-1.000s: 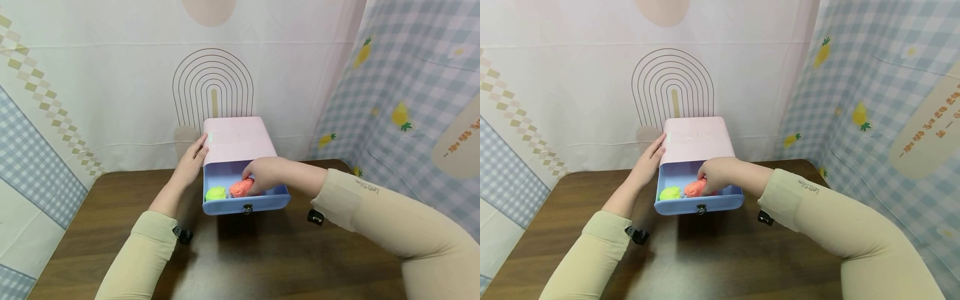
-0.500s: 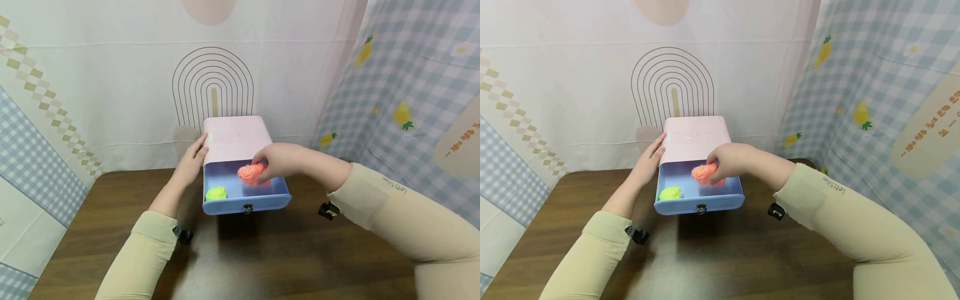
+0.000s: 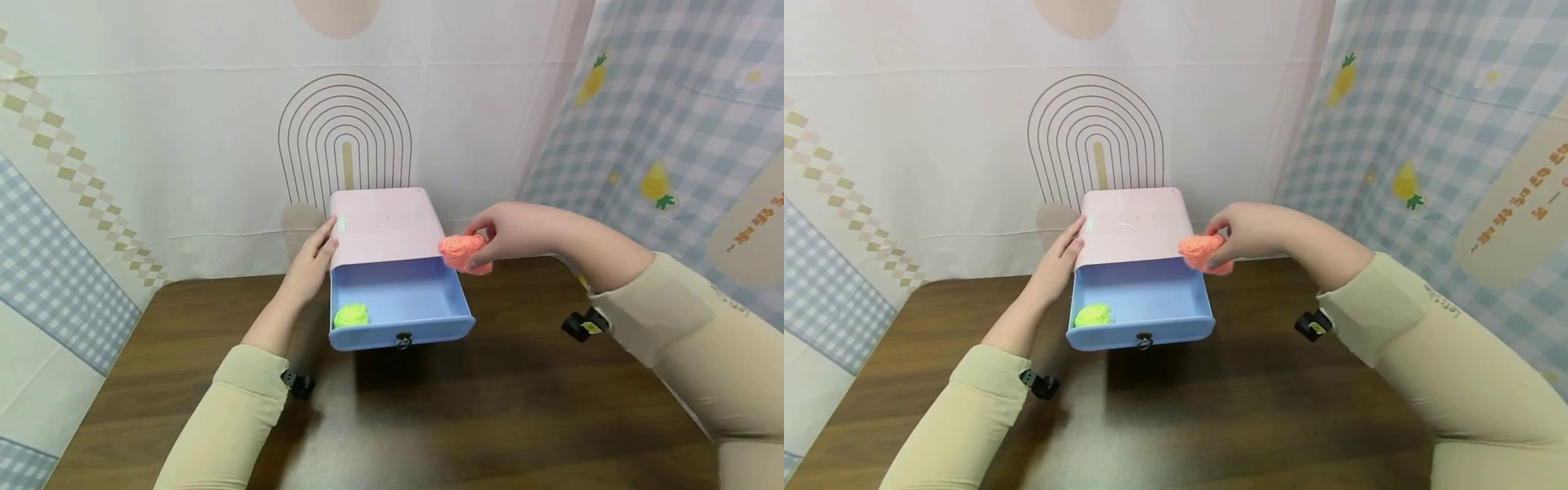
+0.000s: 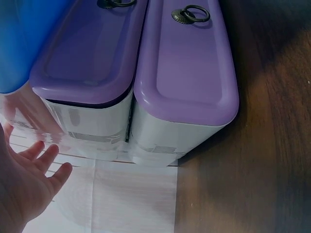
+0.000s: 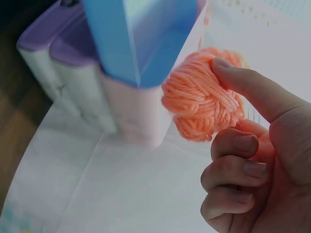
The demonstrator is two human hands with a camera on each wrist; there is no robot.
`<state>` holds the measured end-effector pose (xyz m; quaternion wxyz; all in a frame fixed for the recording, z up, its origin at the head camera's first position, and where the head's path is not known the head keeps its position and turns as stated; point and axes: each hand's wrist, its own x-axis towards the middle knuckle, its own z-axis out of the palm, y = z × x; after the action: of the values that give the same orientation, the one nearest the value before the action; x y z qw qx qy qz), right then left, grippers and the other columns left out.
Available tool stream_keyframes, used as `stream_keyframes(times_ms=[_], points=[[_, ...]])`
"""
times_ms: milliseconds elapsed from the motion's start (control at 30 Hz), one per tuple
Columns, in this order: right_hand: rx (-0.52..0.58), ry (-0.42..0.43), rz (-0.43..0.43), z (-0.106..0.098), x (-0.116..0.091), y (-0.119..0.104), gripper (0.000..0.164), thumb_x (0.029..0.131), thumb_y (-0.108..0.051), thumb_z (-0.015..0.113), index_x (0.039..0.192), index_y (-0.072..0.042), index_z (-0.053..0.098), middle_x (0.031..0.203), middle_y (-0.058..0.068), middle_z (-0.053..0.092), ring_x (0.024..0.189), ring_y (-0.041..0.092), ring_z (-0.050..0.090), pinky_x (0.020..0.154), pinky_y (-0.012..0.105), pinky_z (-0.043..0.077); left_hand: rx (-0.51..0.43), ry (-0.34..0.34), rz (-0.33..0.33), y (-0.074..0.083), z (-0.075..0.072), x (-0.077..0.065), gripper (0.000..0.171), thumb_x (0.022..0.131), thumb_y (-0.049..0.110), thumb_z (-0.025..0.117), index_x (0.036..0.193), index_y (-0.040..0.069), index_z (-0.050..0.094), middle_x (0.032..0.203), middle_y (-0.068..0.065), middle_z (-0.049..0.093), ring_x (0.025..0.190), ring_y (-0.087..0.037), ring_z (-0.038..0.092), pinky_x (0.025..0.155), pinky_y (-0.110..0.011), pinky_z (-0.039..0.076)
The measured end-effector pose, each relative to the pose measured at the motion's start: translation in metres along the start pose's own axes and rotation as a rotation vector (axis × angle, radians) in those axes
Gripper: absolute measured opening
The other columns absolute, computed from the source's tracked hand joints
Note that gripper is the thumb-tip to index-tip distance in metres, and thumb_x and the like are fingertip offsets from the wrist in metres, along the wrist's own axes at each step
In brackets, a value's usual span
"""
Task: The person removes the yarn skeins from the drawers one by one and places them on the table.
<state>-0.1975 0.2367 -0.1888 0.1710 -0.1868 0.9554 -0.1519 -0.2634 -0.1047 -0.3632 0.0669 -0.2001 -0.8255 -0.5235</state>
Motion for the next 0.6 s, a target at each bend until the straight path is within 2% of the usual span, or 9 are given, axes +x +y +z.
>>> stream_keyframes(times_ms=[133, 267, 467, 600], points=[[0.029, -0.015, 0.038, -0.001, -0.003, 0.027, 0.041, 0.083, -0.033, 0.08, 0.115, -0.01, 0.07, 0.093, 0.001, 0.069, 0.083, 0.019, 0.057, 0.073, 0.035, 0.047, -0.011, -0.002, -0.002, 0.0, 0.0, 0.0, 0.059, 0.104, 0.052, 0.036, 0.158, 0.029, 0.026, 0.159, -0.01, 0.029, 0.139, -0.029, 0.037, 0.11, -0.052, 0.034], [0.026, -0.048, 0.05, 0.008, 0.001, 0.056, 0.036, 0.083, -0.03, 0.078, 0.11, -0.008, 0.071, 0.093, 0.001, 0.067, 0.083, 0.019, 0.055, 0.073, 0.034, 0.046, -0.009, 0.001, 0.013, -0.001, 0.001, 0.001, 0.06, 0.105, 0.051, 0.036, 0.158, 0.027, 0.026, 0.16, -0.01, 0.027, 0.141, -0.029, 0.034, 0.112, -0.052, 0.032], [0.002, -0.141, 0.075, 0.042, 0.02, 0.095, 0.029, 0.082, -0.028, 0.078, 0.102, -0.008, 0.072, 0.088, 0.0, 0.065, 0.081, 0.018, 0.053, 0.071, 0.032, 0.044, -0.006, 0.005, 0.016, -0.001, 0.0, 0.0, 0.059, 0.105, 0.05, 0.037, 0.158, 0.026, 0.027, 0.161, -0.009, 0.026, 0.144, -0.028, 0.03, 0.114, -0.053, 0.029], [-0.001, -0.198, 0.1, 0.067, 0.034, 0.113, 0.03, 0.08, -0.025, 0.078, 0.103, -0.006, 0.072, 0.09, 0.001, 0.066, 0.082, 0.017, 0.055, 0.072, 0.033, 0.046, 0.001, 0.002, 0.018, -0.001, -0.001, 0.001, 0.059, 0.105, 0.05, 0.036, 0.158, 0.026, 0.027, 0.162, -0.008, 0.024, 0.146, -0.027, 0.025, 0.115, -0.052, 0.026]])
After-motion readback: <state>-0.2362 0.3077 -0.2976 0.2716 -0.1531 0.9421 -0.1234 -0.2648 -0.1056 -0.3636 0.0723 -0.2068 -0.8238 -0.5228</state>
